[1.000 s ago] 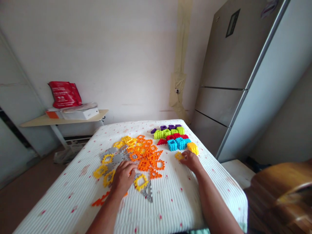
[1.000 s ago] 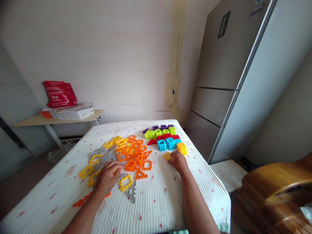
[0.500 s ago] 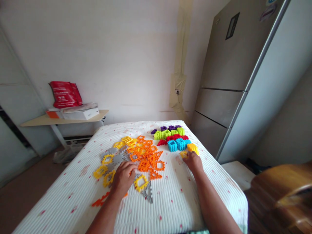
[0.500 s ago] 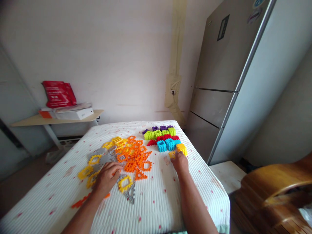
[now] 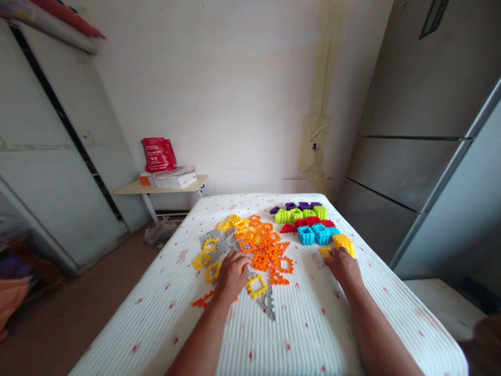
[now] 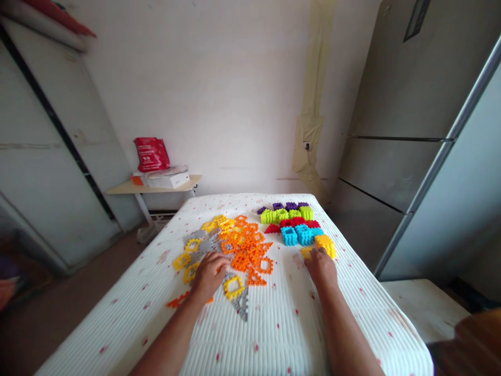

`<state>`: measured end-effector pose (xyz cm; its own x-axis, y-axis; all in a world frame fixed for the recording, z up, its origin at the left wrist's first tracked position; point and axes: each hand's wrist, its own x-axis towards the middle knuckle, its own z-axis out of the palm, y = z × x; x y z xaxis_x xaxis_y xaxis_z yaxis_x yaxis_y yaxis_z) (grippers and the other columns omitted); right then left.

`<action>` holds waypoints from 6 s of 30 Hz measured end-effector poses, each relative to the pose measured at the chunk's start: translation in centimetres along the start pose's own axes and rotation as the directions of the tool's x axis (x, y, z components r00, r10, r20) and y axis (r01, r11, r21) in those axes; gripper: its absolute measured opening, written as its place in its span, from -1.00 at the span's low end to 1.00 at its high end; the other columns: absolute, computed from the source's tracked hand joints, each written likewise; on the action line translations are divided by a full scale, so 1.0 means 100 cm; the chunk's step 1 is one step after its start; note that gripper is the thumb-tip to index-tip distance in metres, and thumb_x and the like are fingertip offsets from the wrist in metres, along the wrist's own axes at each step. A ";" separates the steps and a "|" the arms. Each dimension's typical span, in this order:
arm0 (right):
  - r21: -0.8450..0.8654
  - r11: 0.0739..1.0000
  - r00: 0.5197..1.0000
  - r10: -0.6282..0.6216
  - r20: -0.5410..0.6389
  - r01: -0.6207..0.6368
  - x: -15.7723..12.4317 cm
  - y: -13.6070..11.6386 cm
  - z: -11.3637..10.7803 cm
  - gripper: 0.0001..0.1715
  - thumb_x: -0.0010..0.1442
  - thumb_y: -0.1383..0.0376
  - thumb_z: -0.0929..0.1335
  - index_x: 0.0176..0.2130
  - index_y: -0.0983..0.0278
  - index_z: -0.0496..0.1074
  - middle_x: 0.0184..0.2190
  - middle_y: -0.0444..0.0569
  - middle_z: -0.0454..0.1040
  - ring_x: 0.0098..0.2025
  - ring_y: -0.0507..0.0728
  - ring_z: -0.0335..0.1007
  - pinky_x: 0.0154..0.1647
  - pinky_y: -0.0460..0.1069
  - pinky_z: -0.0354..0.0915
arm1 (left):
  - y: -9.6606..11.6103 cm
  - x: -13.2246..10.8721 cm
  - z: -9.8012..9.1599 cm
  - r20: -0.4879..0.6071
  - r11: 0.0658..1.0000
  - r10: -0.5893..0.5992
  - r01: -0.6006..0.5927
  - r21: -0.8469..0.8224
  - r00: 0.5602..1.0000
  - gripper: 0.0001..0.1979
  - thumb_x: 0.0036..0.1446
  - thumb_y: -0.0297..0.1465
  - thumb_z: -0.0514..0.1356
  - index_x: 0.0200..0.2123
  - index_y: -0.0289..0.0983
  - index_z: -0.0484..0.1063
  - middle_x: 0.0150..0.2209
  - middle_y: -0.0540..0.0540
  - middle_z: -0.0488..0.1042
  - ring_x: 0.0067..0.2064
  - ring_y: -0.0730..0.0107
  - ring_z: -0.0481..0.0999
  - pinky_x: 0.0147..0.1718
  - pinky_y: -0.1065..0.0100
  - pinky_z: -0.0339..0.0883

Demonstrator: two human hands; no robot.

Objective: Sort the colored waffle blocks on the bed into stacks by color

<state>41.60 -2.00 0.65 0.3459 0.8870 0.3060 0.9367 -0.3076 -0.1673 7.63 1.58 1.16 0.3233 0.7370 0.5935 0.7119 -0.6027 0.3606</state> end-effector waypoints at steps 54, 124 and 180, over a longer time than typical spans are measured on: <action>0.442 0.740 0.832 -0.554 -0.028 0.507 -0.020 -0.054 -0.008 -0.63 0.30 0.24 0.11 -0.38 0.26 0.37 -0.42 -0.04 0.40 -0.41 0.03 0.37 -0.40 -0.11 0.19 | -0.067 0.167 0.065 0.399 0.809 -0.432 0.151 0.568 0.809 -0.64 0.17 -0.27 0.12 0.00 -0.30 0.30 -0.02 -0.16 0.36 -0.07 0.27 0.42 -0.13 0.11 0.36; 0.528 0.716 0.842 -0.540 0.003 0.458 -0.017 -0.053 -0.006 -0.60 0.29 0.19 0.11 -0.33 0.26 0.43 -0.37 0.01 0.44 -0.36 0.05 0.36 -0.34 -0.07 0.24 | -0.071 0.164 0.063 0.561 0.759 -0.539 0.651 0.000 0.629 -0.64 0.16 -0.26 0.13 -0.02 -0.31 0.32 -0.04 -0.14 0.38 -0.09 0.25 0.43 -0.16 0.14 0.38; 0.551 0.606 0.816 -0.480 -0.323 0.574 -0.042 -0.124 -0.006 -0.71 0.23 0.14 0.23 -0.17 0.26 0.38 -0.24 0.03 0.45 -0.27 0.07 0.42 -0.26 -0.06 0.36 | 0.006 0.023 -0.022 0.119 0.365 -0.635 0.432 -0.825 0.764 -0.54 -0.19 -0.29 0.27 -0.15 -0.33 0.45 -0.40 -0.06 0.49 -0.48 0.49 0.41 -0.57 0.49 0.25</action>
<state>28.59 -2.15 2.02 -0.1496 0.7600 0.6325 0.7362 0.5126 -0.4418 7.45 2.19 4.32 -0.1306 0.9817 0.1387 -0.1144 -0.1538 0.9814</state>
